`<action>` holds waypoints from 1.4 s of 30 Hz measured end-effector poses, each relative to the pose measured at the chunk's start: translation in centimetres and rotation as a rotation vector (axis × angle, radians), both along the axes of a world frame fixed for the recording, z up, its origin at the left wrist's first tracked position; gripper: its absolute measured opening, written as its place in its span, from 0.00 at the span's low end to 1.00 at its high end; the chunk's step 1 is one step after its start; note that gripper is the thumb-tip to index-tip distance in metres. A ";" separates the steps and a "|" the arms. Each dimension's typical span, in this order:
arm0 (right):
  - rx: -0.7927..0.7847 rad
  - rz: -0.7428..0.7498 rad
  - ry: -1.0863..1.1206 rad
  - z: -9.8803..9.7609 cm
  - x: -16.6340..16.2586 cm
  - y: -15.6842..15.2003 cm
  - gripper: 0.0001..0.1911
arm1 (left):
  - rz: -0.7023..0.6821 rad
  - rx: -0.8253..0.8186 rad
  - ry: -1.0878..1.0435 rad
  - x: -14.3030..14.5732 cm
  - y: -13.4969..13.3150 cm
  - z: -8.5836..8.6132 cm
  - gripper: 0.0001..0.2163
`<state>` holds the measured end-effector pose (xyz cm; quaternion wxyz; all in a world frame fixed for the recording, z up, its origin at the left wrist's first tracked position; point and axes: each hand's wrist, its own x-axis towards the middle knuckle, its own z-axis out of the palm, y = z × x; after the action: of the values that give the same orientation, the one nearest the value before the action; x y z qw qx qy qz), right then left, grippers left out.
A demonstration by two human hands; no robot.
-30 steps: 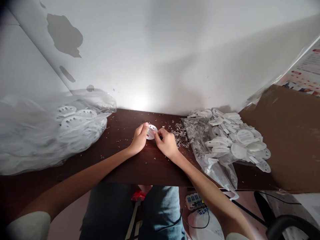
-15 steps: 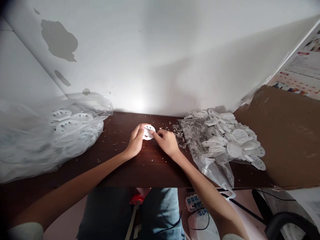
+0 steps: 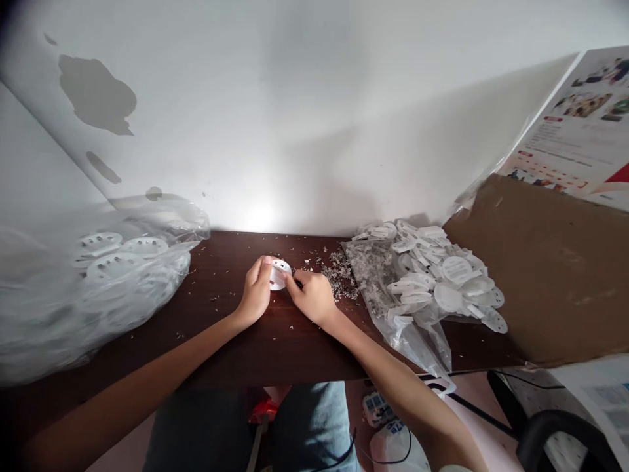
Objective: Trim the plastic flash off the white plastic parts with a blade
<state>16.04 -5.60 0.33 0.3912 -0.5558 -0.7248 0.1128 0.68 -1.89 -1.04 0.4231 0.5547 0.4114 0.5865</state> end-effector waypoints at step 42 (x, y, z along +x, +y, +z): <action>-0.087 0.018 -0.015 0.2 -0.3 -0.1 0.27 | -0.020 -0.125 -0.129 -0.2 0.7 -0.7 0.27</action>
<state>15.72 -5.68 0.50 0.3600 -0.5667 -0.7271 0.1435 0.51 -1.23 -1.70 0.4881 0.4924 0.4137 0.5901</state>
